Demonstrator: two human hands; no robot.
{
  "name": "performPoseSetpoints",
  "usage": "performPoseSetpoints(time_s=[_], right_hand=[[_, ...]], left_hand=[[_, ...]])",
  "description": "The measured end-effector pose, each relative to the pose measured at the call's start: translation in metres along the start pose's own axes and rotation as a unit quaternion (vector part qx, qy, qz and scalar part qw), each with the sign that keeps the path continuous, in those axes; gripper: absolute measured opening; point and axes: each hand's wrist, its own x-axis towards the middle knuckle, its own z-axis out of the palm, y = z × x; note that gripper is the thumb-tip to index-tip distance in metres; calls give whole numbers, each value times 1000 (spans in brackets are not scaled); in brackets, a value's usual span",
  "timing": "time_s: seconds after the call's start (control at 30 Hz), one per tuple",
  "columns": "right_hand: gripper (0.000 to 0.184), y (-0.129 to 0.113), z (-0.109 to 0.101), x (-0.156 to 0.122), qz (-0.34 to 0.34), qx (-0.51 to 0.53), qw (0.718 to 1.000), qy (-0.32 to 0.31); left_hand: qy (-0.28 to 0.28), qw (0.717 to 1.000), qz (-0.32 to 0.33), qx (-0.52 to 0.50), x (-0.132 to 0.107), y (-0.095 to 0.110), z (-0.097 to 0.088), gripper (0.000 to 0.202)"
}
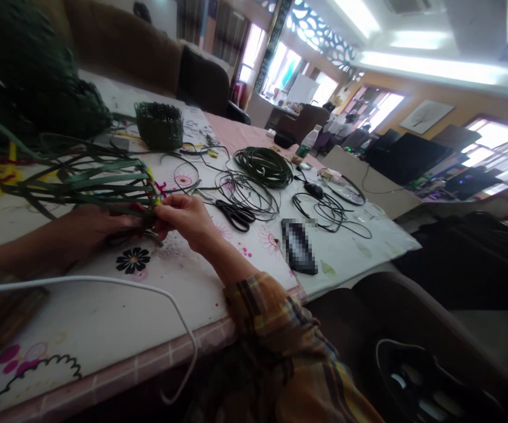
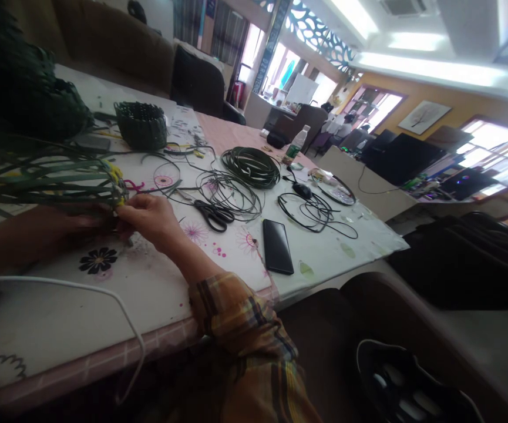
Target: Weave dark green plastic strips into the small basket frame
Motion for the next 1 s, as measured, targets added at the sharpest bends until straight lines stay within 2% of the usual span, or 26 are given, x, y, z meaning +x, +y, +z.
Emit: performPoseSetpoints(time_s=[0.1, 0.17, 0.23, 0.3, 0.43, 0.6, 0.77, 0.87, 1.0], right_hand=[[23, 1, 1, 0, -4, -5, 1000, 8], [24, 1, 2, -1, -3, -11, 1000, 1], [24, 1, 2, -1, 0, -13, 1000, -1], [25, 1, 1, -1, 2, -11, 1000, 0], [26, 2, 0, 1, 2, -6, 1000, 1], [27, 3, -1, 2, -15, -6, 1000, -5], [25, 4, -1, 2, -29, -18, 999, -14], [23, 4, -2, 1, -33, -27, 999, -22], [22, 2, -3, -1, -30, -39, 998, -34]], left_hand=[[-40, 995, 6, 96, 10, -9, -11, 39], [-36, 992, 28, 118, 17, -17, -16, 40], [-25, 995, 31, 95, 19, -24, -17, 40], [-19, 999, 15, 22, 18, -28, -14, 40], [-40, 996, -2, -84, 7, -21, -5, 36], [0, 992, -45, -117, -3, -12, 2, 42], [-5, 993, -48, -104, 4, -21, -2, 48], [-44, 993, -31, -104, 11, -29, -6, 44], [-118, 984, -46, -123, 18, -36, -12, 39]])
